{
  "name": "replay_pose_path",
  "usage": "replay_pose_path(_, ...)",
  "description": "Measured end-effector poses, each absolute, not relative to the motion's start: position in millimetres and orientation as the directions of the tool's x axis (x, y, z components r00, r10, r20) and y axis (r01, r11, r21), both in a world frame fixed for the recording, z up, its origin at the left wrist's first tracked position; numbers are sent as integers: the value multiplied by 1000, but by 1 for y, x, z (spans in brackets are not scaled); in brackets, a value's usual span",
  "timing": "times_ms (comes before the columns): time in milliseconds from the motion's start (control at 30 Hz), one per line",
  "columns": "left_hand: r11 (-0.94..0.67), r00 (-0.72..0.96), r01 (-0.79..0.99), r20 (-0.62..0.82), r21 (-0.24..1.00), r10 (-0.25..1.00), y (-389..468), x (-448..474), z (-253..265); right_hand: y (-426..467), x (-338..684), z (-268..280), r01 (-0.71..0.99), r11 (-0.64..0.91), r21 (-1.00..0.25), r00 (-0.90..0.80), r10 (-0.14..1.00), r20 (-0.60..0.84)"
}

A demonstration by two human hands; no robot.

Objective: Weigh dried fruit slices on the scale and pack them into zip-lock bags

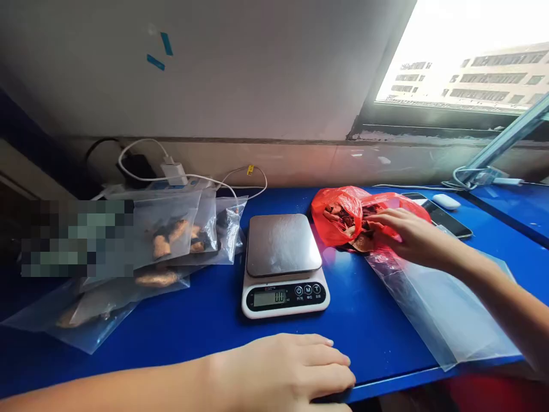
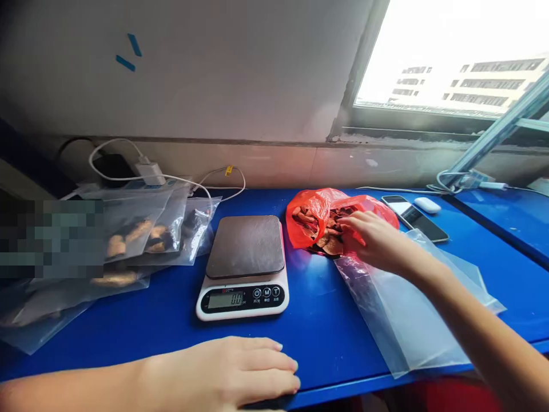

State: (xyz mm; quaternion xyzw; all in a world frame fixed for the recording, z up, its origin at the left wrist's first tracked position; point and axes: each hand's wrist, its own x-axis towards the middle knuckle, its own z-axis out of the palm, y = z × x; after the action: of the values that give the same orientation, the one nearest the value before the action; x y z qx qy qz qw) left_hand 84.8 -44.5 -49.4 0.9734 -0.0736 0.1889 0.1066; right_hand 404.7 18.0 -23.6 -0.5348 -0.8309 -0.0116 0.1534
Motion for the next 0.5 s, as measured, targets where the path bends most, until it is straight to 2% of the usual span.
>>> replay_pose_path(100,-952,918,-218,377,213,-125,-41,83,-51,19,394,-40,879,395,-268,-362,918,164)
replay_pose_path(167,-952,916,-208,386,226,-108,-42,82,-51,16,389,-43,812,318,-489,-278,948,154)
replay_pose_path(267,-957,922,-157,383,244,-54,-45,81,-48,7,389,-35,575,255,-777,-152,967,205)
replay_pose_path(333,-957,927,-135,374,257,-30,-47,80,-44,1,387,-26,428,276,-861,-60,959,278)
replay_pose_path(433,-953,931,-133,364,271,-26,-46,80,-38,-5,378,-19,250,268,-930,0,961,277)
replay_pose_path(500,-946,932,-155,360,284,-44,-45,80,-36,-5,372,-22,216,273,-938,-7,961,278)
